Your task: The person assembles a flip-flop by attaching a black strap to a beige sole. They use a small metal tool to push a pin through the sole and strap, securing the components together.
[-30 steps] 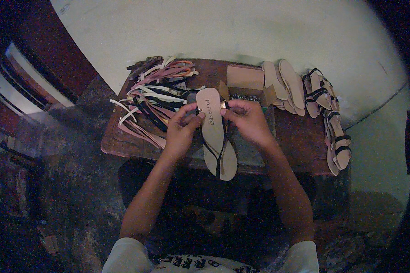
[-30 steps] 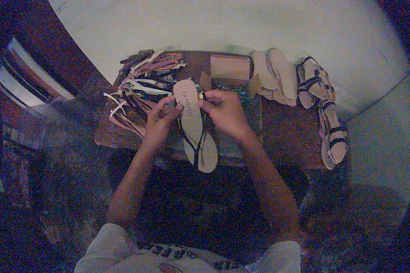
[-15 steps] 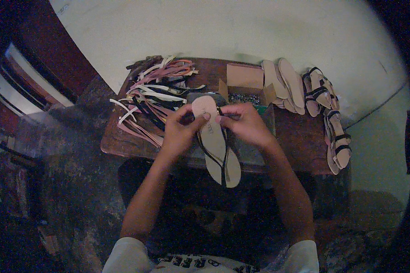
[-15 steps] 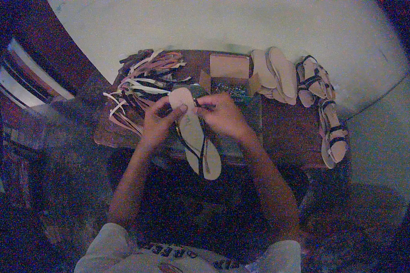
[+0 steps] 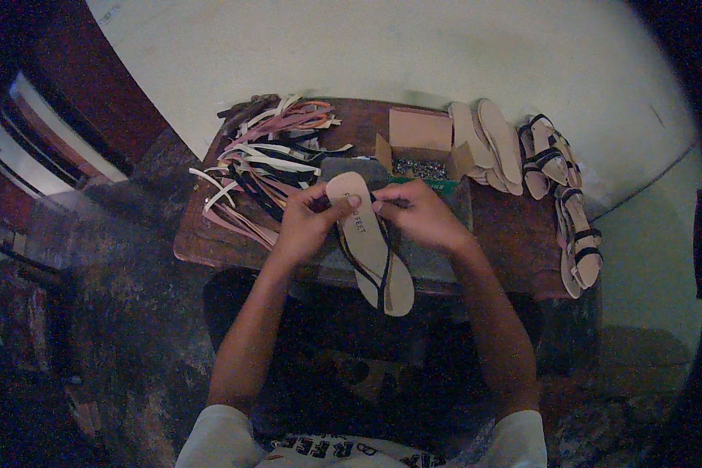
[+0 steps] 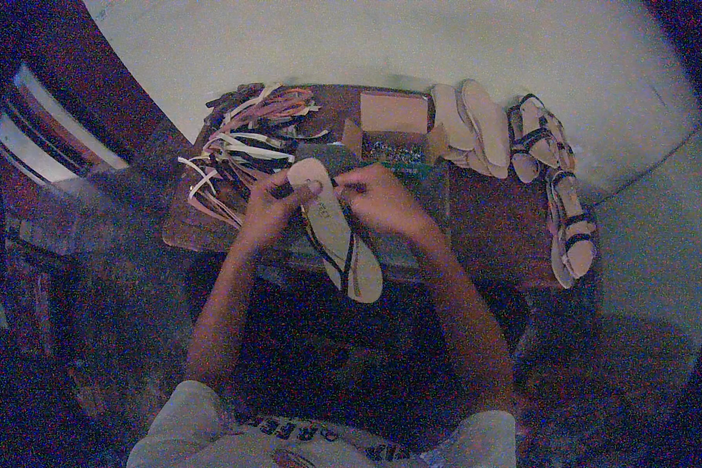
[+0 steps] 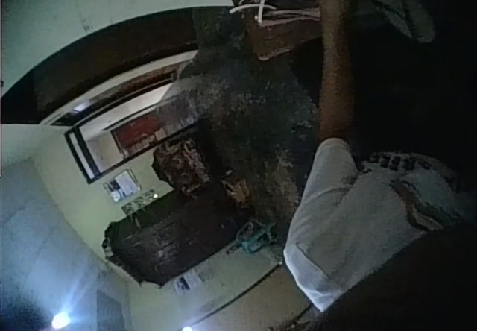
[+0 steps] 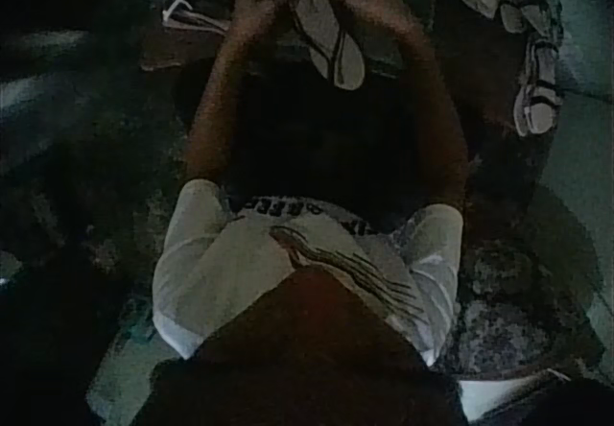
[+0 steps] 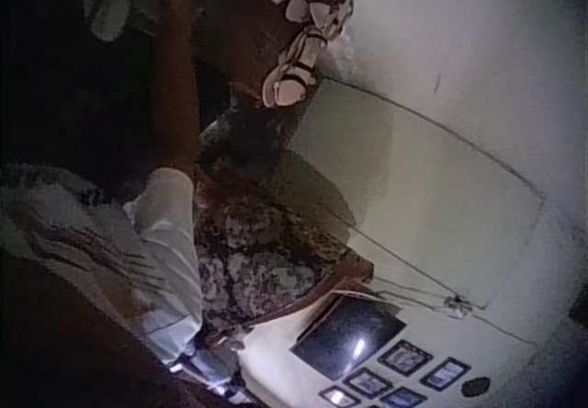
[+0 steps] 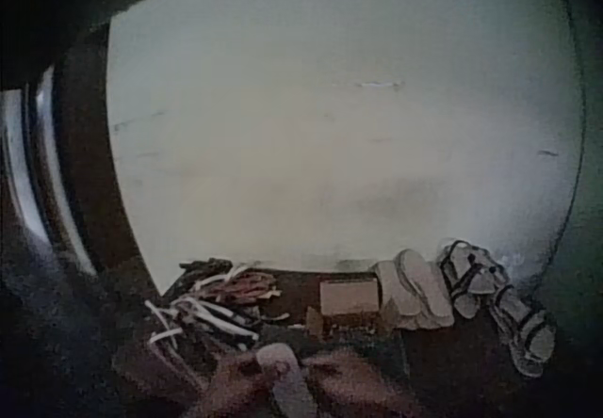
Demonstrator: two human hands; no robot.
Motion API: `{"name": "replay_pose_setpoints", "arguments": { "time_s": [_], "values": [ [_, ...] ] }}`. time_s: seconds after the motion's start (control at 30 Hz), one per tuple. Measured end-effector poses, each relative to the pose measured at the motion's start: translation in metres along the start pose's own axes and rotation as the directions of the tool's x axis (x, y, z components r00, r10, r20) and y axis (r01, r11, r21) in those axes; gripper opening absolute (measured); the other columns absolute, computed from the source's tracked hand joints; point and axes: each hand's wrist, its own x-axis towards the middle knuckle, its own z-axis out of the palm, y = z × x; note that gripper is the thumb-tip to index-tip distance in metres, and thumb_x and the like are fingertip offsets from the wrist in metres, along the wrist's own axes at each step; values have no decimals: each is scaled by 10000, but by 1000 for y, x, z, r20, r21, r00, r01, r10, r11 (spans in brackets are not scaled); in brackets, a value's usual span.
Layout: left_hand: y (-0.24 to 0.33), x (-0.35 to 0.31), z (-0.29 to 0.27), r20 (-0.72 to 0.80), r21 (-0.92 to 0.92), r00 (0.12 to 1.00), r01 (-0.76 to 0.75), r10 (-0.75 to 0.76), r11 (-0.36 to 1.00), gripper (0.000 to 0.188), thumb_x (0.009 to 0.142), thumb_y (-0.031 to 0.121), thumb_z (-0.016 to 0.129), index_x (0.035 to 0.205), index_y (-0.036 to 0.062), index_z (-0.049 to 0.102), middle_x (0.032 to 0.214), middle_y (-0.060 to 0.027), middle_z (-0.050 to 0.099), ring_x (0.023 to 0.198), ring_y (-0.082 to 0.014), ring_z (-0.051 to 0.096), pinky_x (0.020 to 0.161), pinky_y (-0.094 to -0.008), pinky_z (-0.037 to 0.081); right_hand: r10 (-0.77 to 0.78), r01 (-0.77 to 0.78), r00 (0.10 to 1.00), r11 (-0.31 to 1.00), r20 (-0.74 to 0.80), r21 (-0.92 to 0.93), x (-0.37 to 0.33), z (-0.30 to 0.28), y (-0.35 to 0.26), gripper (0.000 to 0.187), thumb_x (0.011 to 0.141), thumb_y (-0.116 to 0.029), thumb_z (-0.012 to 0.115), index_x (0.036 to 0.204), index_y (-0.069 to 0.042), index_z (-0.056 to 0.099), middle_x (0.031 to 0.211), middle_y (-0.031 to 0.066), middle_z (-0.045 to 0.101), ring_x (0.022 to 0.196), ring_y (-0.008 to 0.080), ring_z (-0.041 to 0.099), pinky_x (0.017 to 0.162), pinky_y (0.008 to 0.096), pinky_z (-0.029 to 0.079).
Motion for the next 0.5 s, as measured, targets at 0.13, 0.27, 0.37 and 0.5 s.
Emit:
{"name": "replay_pose_setpoints", "arguments": {
  "time_s": [0.13, 0.27, 0.37, 0.5],
  "values": [
    [-4, 2, -2, 14, 27, 1000, -11, 10, 1000, 243, 861, 183, 739, 1034, 15, 708, 931, -49, 716, 832, -119, 655, 764, -289, 521, -24, 23, 1000, 998, 12, 66, 1, 1, 2, 267, 913, -132, 628, 1140, 4, 670, 1010, 98, 720, 919, 145, 643, 837, 314, 506],
    [0, -1, -4, 26, 10, 1000, 1, -2, 1000, 241, 854, 174, 741, 1032, 14, 706, 936, -47, 714, 835, -109, 645, 767, -285, 514, 8, -4, 997, 999, -73, 48, -2, 5, -3, 261, 905, -111, 642, 1132, 14, 670, 1003, 90, 715, 907, 130, 635, 834, 308, 508],
    [-1, -1, -4, -4, 10, 1000, -27, 27, 1000, 244, 844, 165, 743, 1032, 15, 704, 937, -47, 711, 833, -108, 637, 771, -281, 506, 24, -21, 999, 996, -42, 84, 0, 4, 0, 268, 890, -92, 658, 1135, 18, 666, 1017, 81, 711, 919, 129, 639, 840, 306, 512],
    [-7, 3, -8, 5, -17, 992, 124, -124, 992, 276, 826, 172, 748, 1043, 10, 697, 944, -52, 708, 841, -113, 632, 784, -277, 496, -65, 82, 992, 982, -105, 167, 2, 9, 3, 241, 869, -92, 681, 1089, 4, 680, 990, 79, 709, 898, 148, 656, 827, 318, 525]
  ]
}}
